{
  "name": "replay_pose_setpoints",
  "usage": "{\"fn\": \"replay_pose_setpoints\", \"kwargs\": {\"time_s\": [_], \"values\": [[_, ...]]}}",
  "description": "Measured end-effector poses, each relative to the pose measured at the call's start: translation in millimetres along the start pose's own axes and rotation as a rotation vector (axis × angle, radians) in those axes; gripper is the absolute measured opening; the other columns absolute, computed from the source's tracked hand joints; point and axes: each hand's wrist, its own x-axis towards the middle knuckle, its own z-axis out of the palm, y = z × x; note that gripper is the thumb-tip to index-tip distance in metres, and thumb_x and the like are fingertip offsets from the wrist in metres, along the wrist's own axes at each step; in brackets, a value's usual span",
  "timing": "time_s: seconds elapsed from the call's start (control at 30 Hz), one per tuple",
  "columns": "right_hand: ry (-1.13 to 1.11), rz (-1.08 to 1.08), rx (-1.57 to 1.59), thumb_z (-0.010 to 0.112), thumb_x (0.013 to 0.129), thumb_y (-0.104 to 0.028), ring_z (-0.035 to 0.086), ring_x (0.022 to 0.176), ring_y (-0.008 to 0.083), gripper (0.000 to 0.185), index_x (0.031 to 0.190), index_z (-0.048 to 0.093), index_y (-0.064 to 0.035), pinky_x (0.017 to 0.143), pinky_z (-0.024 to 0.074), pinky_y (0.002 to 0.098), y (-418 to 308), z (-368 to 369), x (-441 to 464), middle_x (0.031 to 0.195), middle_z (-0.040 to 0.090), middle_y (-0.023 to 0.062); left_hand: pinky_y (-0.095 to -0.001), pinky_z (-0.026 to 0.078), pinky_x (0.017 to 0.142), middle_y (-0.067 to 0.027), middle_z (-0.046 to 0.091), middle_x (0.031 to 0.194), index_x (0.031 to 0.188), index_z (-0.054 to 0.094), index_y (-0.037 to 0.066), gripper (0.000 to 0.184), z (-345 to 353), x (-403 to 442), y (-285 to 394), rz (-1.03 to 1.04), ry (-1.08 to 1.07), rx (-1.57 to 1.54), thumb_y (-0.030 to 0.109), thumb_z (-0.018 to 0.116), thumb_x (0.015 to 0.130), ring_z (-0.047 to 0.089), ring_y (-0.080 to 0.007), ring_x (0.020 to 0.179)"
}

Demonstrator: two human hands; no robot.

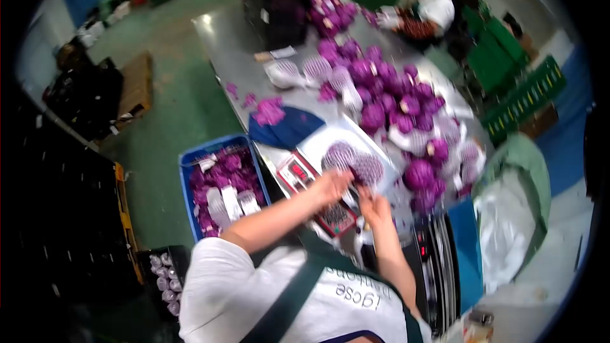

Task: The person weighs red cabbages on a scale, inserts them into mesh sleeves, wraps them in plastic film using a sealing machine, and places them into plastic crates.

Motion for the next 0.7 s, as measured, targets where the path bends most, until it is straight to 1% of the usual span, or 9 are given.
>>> {"fn": "replay_pose_setpoints", "kwargs": {"time_s": [0.07, 0.1, 0.23, 0.37, 0.43, 0.5, 0.57, 0.6, 0.7], "values": [[-0.113, 0.111, -0.073, 0.037, 0.096, -0.011, 0.058, 0.095, 0.0193, 0.027, 0.116, 0.05, 0.0026, 0.079, 0.0489, 0.0304, -9.9, -3.5, -18.9, 0.12, 0.056, 0.018, -0.0234, 0.053, 0.057, -0.008, 0.064, 0.084, 0.111, 0.053, -0.002, 0.029, -7.6, -4.6, 12.7, -0.088, -0.155, -0.037, 0.019, 0.044, 0.093, 0.061, -0.0134, 0.064], [-0.101, 0.106, -0.115, 0.04, 0.097, -0.014, 0.058, 0.094, 0.0179, 0.028, 0.118, 0.05, 0.0012, 0.077, 0.0484, 0.03, -8.7, 7.0, -31.7, 0.122, 0.055, 0.0166, -0.0221, 0.052, 0.058, -0.0095, 0.064, 0.091, 0.116, 0.05, -0.002, 0.032, -6.2, -4.1, 14.4, -0.01, -0.041, -0.049, 0.021, 0.038, 0.096, 0.061, -0.013, 0.067], [-0.092, -0.08, -0.618, 0.048, 0.094, -0.019, 0.059, 0.081, 0.0158, 0.029, 0.117, 0.053, -0.0028, 0.066, 0.0494, 0.0278, -18.1, 55.9, -82.3, 0.11, 0.062, 0.009, -0.02, 0.047, 0.059, -0.0074, 0.065, 0.085, 0.117, 0.055, -0.002, 0.041, 18.4, -42.6, 34.0, 0.078, -0.045, 0.192, 0.03, 0.036, 0.1, 0.057, -0.0103, 0.063], [0.065, -0.568, -1.039, 0.052, 0.092, -0.015, 0.059, 0.086, 0.0144, 0.027, 0.117, 0.055, -0.0064, 0.066, 0.0498, 0.0268, -47.5, 53.9, -71.6, 0.11, 0.061, 0.0098, -0.0159, 0.042, 0.056, -0.0044, 0.064, 0.076, 0.107, 0.061, -0.003, 0.036, 16.2, -46.9, 58.5, 0.509, 0.006, 0.687, 0.029, 0.047, 0.097, 0.055, -0.008, 0.059], [0.031, -0.723, -1.122, 0.063, 0.086, -0.016, 0.057, 0.097, 0.0183, 0.044, 0.127, 0.049, -0.0053, 0.074, 0.0506, 0.03, -62.7, 49.4, -40.8, 0.118, 0.058, 0.0126, -0.0182, 0.042, 0.062, -0.0043, 0.063, 0.083, 0.111, 0.06, -0.001, 0.034, 12.9, -27.8, 64.6, 0.708, 0.133, 0.871, 0.027, 0.053, 0.094, 0.055, -0.008, 0.068], [0.032, -0.688, -1.265, 0.072, 0.079, -0.02, 0.054, 0.108, 0.0224, 0.066, 0.135, 0.041, -0.0052, 0.084, 0.0485, 0.0337, -65.0, 41.1, -5.4, 0.127, 0.052, 0.0155, -0.021, 0.044, 0.065, -0.0062, 0.062, 0.086, 0.115, 0.058, 0.0, 0.035, 12.4, 1.3, 58.9, 0.904, 0.329, 1.028, 0.027, 0.056, 0.092, 0.055, -0.0097, 0.072], [-0.053, -0.598, -1.501, 0.077, 0.075, -0.028, 0.05, 0.116, 0.0223, 0.081, 0.14, 0.035, -0.0049, 0.093, 0.0438, 0.0335, -59.5, 30.8, 17.5, 0.132, 0.049, 0.017, -0.0357, 0.041, 0.094, -0.0202, 0.055, 0.118, 0.132, 0.044, 0.001, 0.059, -26.1, 44.2, 51.9, 0.981, 0.27, 1.225, 0.033, 0.063, 0.087, 0.054, -0.028, 0.108], [-0.027, -0.336, -1.363, 0.076, 0.076, -0.031, 0.051, 0.115, 0.0227, 0.081, 0.14, 0.034, -0.0027, 0.096, 0.0422, 0.0326, -54.5, 39.7, 14.1, 0.13, 0.051, 0.0156, -0.0405, 0.032, 0.104, -0.0251, 0.047, 0.127, 0.136, 0.039, 0.001, 0.069, -10.8, 36.6, 39.1, 0.93, 0.277, 1.371, 0.034, 0.067, 0.082, 0.044, -0.0356, 0.121], [0.009, -0.464, -1.251, 0.075, 0.078, -0.031, 0.053, 0.112, 0.0238, 0.08, 0.138, 0.033, 0.0014, 0.093, 0.0449, 0.0339, -36.5, 2.1, 38.8, 0.126, 0.052, 0.019, -0.0467, 0.028, 0.105, -0.0286, 0.034, 0.133, 0.14, 0.03, 0.005, 0.078, -7.1, 42.3, 6.3, 1.225, 0.401, 1.593, 0.031, 0.069, 0.078, 0.034, -0.0434, 0.124]]}}
